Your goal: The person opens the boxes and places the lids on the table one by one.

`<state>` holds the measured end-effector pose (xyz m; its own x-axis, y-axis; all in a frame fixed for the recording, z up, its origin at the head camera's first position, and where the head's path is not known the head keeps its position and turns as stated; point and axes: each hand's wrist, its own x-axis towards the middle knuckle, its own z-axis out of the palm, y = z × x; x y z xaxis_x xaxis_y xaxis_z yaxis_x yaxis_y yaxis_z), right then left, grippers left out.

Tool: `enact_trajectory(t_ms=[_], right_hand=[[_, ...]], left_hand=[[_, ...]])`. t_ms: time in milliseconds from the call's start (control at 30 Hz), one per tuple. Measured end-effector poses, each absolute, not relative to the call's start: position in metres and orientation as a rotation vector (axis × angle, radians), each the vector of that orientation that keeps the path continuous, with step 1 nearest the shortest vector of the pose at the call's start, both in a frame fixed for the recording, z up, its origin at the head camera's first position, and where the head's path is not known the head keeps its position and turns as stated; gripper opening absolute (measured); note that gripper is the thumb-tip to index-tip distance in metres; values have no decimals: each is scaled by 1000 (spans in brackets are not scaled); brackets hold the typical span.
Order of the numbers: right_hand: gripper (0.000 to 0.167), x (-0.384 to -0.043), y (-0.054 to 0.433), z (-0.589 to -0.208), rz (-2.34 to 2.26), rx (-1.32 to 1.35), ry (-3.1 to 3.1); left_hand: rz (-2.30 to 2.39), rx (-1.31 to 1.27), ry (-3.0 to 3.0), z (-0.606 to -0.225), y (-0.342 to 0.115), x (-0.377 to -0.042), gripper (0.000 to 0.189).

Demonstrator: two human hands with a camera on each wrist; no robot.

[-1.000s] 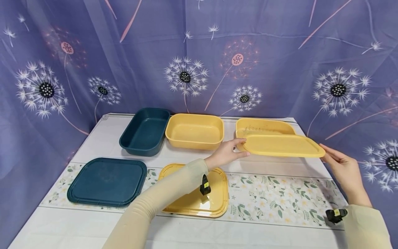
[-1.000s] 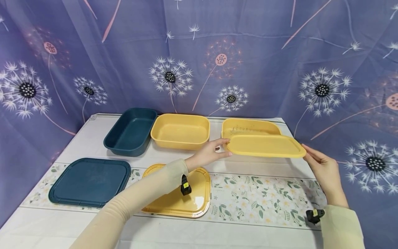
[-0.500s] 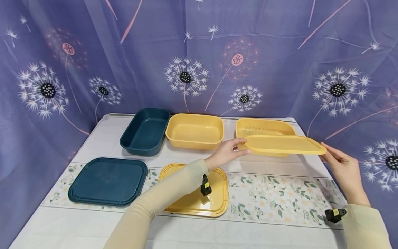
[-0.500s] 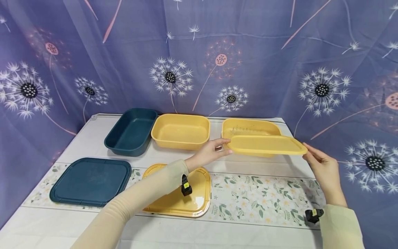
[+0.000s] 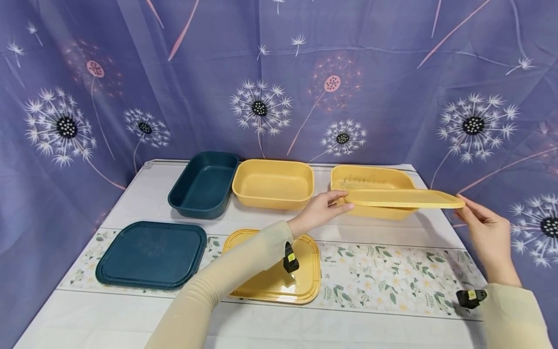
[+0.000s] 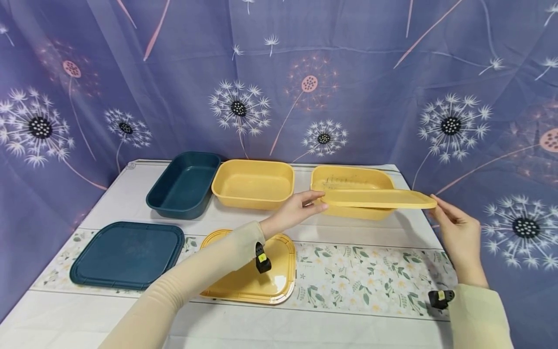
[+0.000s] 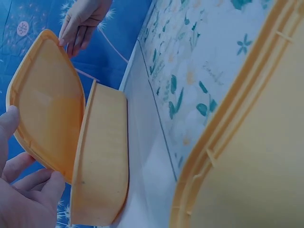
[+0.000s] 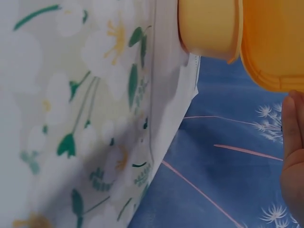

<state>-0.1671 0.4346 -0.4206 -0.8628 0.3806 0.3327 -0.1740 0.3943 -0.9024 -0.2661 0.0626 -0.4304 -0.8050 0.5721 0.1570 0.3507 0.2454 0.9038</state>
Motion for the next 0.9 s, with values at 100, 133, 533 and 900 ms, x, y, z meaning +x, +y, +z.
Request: enact_trajectory(t_ms=[100, 133, 533, 900], right_hand=[[36, -167, 433, -416, 1534, -185, -2090], [35, -167, 433, -415, 1565, -184, -2055], [31, -170, 427, -402, 1591, -197, -1882], [31, -161, 425, -389, 1275, -214, -2024]], left_hand=[[1588, 871, 2299, -427, 64, -267, 61], [1589, 872, 2293, -426, 64, -267, 61], [1650, 820, 2241, -415, 67, -271, 54], [1765, 816, 2149, -404, 71, -272, 44]])
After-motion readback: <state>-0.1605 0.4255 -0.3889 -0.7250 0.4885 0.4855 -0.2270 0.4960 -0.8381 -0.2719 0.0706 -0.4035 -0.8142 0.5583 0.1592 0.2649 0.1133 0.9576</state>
